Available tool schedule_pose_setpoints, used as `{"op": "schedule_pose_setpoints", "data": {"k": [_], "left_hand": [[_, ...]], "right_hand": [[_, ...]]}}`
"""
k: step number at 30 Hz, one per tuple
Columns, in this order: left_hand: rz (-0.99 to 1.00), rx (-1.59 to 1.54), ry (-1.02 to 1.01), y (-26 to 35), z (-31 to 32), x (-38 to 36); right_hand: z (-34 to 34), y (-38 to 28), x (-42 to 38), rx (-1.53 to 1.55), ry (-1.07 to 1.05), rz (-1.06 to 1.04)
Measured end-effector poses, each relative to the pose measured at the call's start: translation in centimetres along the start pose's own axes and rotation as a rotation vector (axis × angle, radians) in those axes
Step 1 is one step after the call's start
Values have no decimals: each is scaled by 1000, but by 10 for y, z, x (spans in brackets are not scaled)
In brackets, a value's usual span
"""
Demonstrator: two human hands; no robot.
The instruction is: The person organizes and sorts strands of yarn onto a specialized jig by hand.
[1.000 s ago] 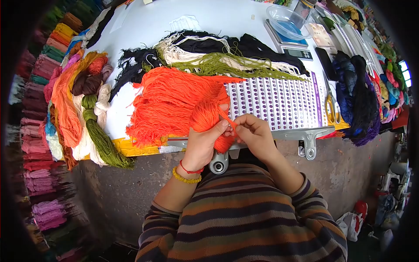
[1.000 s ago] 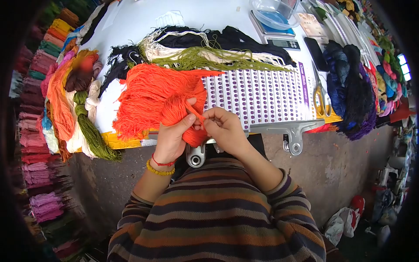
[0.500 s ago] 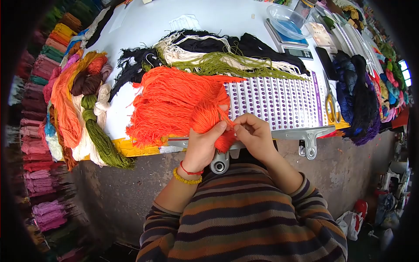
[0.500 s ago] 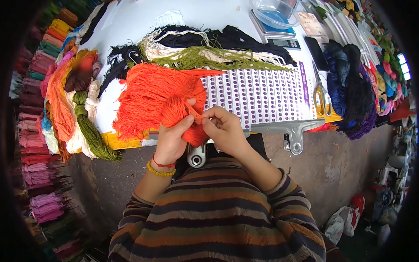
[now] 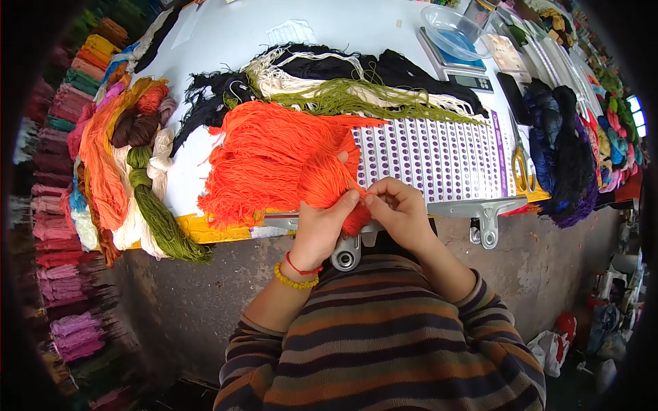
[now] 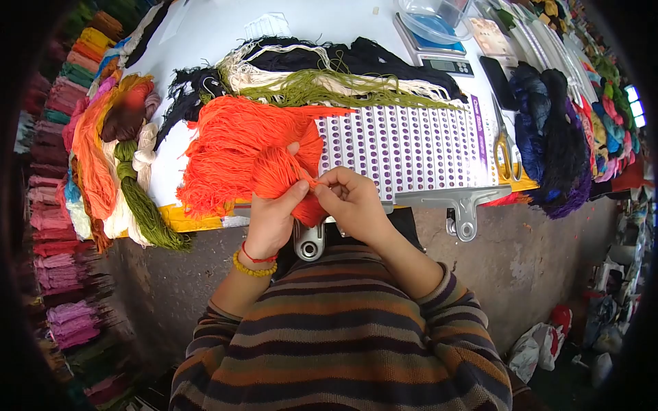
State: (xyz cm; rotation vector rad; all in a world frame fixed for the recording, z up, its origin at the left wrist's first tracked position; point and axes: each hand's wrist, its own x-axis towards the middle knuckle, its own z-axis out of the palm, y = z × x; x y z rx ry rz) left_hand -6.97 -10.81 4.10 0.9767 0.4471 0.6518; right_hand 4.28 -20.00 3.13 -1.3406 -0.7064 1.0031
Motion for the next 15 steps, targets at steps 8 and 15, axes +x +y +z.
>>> {"op": "schedule_pose_setpoints", "data": {"k": [8,15], "left_hand": [[-43,-117,-2,6,1,2],[73,79,12,-3,1,1]], "right_hand": [[3,6,2,92,33,-60],[1,14,2,5,15,-101]]}}
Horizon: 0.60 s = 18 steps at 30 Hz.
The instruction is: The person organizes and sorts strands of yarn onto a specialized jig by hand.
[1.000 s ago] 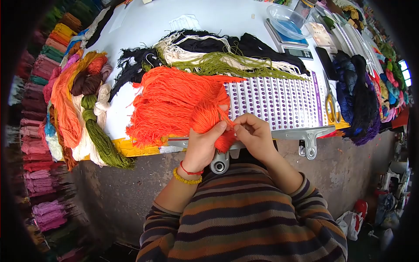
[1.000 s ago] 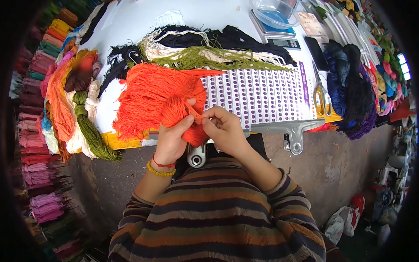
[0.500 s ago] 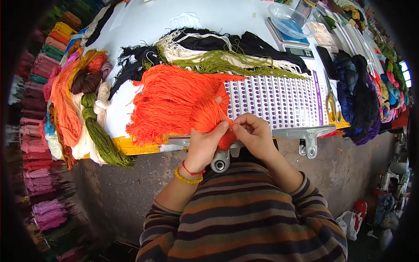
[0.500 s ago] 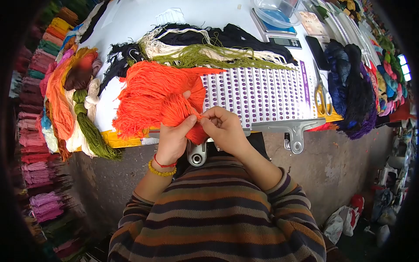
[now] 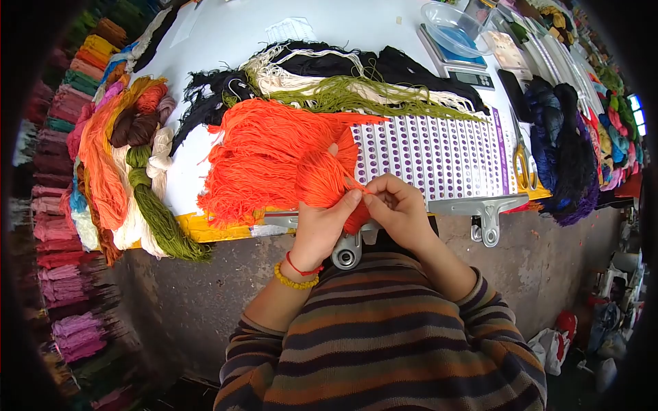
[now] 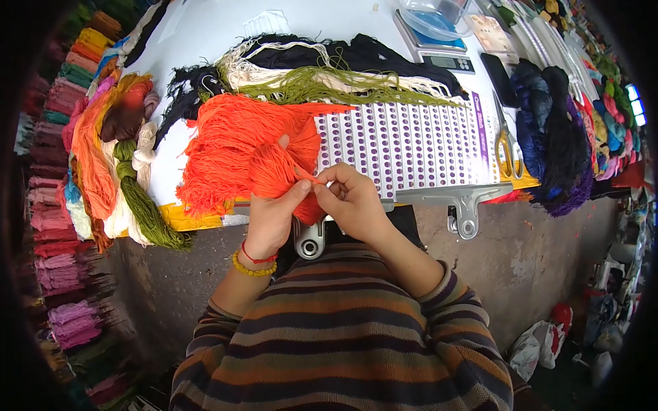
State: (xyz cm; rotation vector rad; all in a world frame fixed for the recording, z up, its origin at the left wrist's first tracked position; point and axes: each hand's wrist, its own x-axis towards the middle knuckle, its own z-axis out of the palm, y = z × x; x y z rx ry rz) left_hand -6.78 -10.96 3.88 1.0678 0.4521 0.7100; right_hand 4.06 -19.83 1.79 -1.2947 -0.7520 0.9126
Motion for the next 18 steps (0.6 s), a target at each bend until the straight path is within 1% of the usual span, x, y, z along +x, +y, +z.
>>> {"op": "schedule_pose_setpoints", "data": {"k": [7,8,9,10,11,12,13,14,15,16,17,18], "left_hand": [[-104,-134,15,10,-1,0],[-142,-212,20,11,-2,0],[-179,-290,24,12,-3,1],[-179,-290,24,12,-7,2],[-231,-403,-18,11,-12,4],[-282,-516,-61,11,-16,5],[-335,-532,-37,12,-17,5],[-334,-532,-38,12,-20,4],[-374,-558,-121,11,-23,4],[-411,-584,-206,11,-25,3],[-406,-584,-205,10,-25,4],[-423,-589,-230,9,-24,3]], "right_hand": [[1,-3,0,54,2,25],[2,-6,0,55,2,24],[3,-11,0,115,24,90],[4,-16,-1,175,46,155],[2,-22,-1,175,47,154],[-2,-28,-1,447,-56,272],[-6,-32,-1,719,-161,388],[-11,-24,-1,715,-377,364],[-12,-23,-2,714,-378,364],[-10,-28,-2,932,-405,315],[-9,-31,-1,1149,-431,263],[-11,-33,3,1214,-383,205]]}}
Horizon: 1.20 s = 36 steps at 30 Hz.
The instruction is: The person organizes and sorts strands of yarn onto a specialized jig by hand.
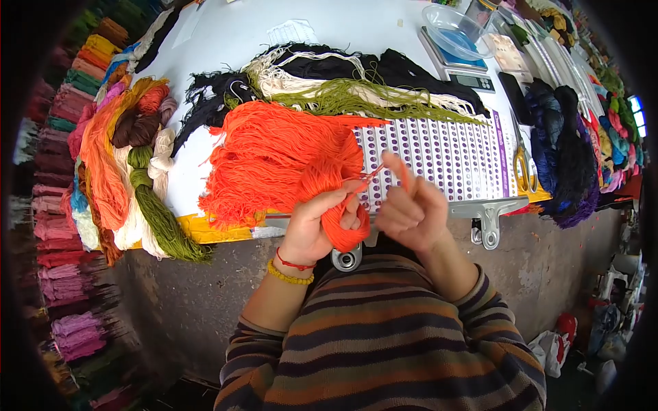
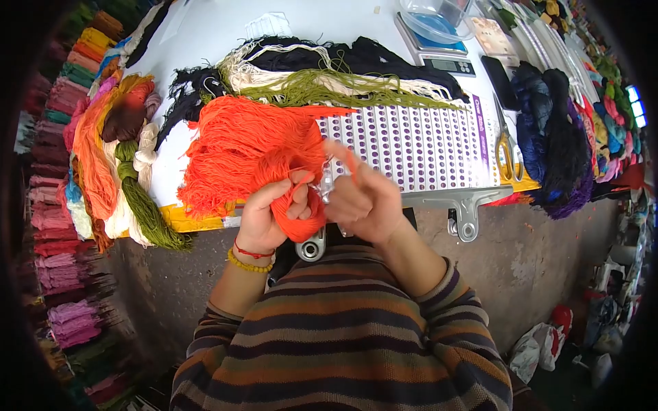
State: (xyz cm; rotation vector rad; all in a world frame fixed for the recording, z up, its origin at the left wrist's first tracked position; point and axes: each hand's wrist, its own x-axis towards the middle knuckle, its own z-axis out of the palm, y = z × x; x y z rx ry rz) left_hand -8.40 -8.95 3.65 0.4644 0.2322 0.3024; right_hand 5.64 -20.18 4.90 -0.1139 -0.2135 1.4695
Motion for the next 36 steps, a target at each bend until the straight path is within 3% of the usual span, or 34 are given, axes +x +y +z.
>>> {"op": "schedule_pose_setpoints", "data": {"k": [3,6,7,9,13,17,23,29,32,34,36], "left_hand": [[-23,28,37,-4,2,0],[82,128,101,-6,12,1],[103,159,101,-6,12,1],[123,191,102,-7,14,1],[168,218,92,-10,17,3],[174,333,54,-11,20,3],[188,315,49,-11,15,4],[158,256,73,-9,17,6],[158,274,110,-8,8,6],[150,264,108,-6,6,6],[138,255,107,-5,1,6]], "right_hand": [[-4,-10,4,-203,92,-64],[-4,-2,0,-657,375,-57],[-1,1,1,-658,374,-56],[8,11,4,-949,476,-124],[12,13,3,-1118,488,-53],[4,20,7,-1120,480,-37],[3,22,8,-1080,469,-96],[-2,19,6,-1040,421,-20],[-10,22,6,-1014,343,-176],[-9,14,5,-780,467,-33],[10,0,6,-99,4,82]]}}
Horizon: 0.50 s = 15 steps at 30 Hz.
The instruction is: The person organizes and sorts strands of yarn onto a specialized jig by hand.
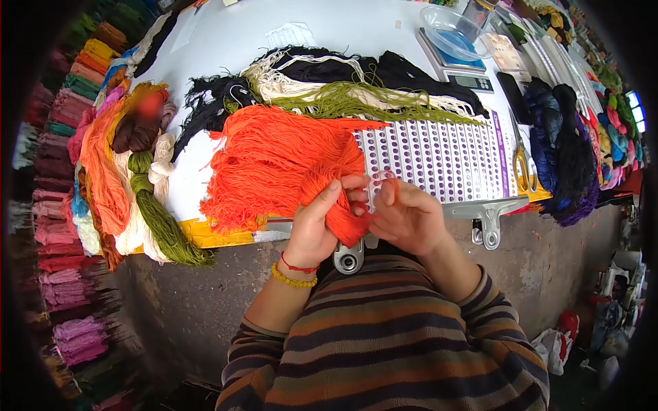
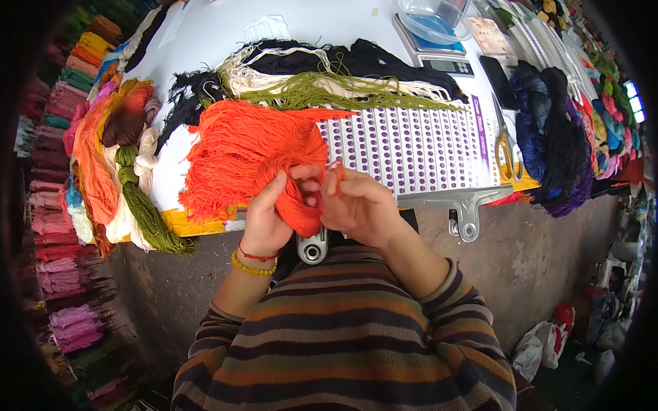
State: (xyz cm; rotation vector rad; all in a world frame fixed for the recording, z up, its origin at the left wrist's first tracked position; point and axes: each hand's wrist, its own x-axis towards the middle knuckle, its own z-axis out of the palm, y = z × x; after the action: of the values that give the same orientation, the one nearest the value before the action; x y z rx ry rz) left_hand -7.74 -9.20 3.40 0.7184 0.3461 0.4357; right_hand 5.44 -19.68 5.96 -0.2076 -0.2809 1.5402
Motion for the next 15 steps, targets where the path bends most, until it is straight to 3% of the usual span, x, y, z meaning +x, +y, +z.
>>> {"op": "schedule_pose_setpoints", "data": {"k": [2,5,6,8,10,12,15], "left_hand": [[-31,-74,-129,0,-7,1],[-27,-101,-57,-1,0,-1],[-27,-100,-57,-2,3,0],[-30,-82,-38,-3,10,0],[-24,-26,-43,-3,17,-2],[-15,31,-52,-4,21,-2],[66,73,-41,-5,21,-2]], "right_hand": [[0,0,-2,-22,-46,-23],[10,4,3,-551,363,-118],[4,8,3,-551,363,-119],[-4,16,6,-1046,308,-218],[-3,19,3,-1032,353,-216],[-2,20,2,-1290,455,-143],[-7,19,2,-1262,411,-201]]}}
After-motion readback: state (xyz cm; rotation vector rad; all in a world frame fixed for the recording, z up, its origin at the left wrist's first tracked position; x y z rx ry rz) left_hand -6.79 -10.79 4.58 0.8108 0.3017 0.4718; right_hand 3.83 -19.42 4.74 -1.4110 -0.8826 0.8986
